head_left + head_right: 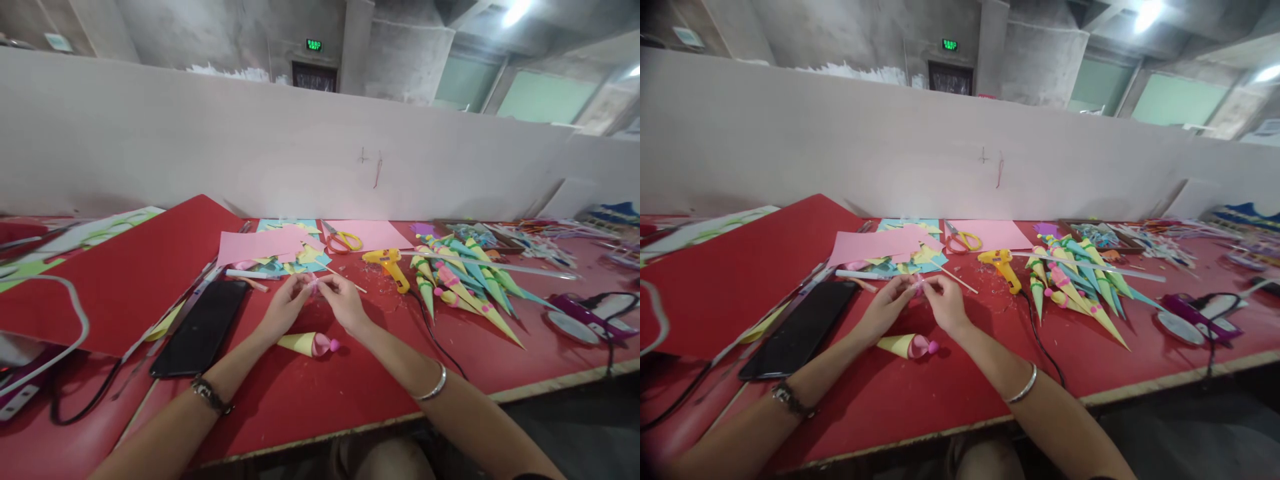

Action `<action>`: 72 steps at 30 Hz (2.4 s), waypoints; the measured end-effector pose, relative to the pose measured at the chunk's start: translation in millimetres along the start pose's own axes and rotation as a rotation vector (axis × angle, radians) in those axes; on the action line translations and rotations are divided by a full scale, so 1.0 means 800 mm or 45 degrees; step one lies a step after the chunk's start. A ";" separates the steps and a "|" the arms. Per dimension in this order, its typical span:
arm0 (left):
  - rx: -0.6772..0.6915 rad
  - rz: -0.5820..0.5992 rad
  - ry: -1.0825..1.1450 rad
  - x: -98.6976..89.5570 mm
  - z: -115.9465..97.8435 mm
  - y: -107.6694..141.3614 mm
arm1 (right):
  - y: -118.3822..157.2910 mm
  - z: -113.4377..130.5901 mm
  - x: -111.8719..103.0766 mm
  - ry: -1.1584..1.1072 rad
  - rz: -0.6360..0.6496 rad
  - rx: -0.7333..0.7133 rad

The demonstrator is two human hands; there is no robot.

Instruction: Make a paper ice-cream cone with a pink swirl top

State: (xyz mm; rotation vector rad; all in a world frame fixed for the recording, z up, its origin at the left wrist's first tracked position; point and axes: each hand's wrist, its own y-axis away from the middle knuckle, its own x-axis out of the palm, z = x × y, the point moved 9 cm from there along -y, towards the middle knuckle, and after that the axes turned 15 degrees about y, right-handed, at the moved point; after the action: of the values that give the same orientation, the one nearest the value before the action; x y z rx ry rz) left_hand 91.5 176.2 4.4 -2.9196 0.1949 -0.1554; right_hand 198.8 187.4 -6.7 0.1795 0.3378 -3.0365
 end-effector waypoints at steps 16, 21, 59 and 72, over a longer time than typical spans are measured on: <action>0.065 -0.116 -0.159 -0.011 -0.008 0.003 | 0.005 0.010 0.015 0.033 0.129 -0.034; 0.068 -0.156 -0.076 -0.013 -0.010 0.002 | 0.004 0.009 0.007 0.139 0.016 -0.074; -0.452 0.046 0.892 0.017 0.018 0.012 | 0.010 -0.011 0.033 -0.770 0.323 0.397; -0.446 0.005 0.791 0.005 0.024 0.013 | 0.012 0.003 0.040 -0.835 0.440 0.296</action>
State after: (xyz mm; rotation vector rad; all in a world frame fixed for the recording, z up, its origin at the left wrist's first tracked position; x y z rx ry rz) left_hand 96.4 169.8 -16.1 -3.1055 0.3504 -1.1320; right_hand 167.6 175.2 -10.8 -0.6578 -0.0912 -2.5875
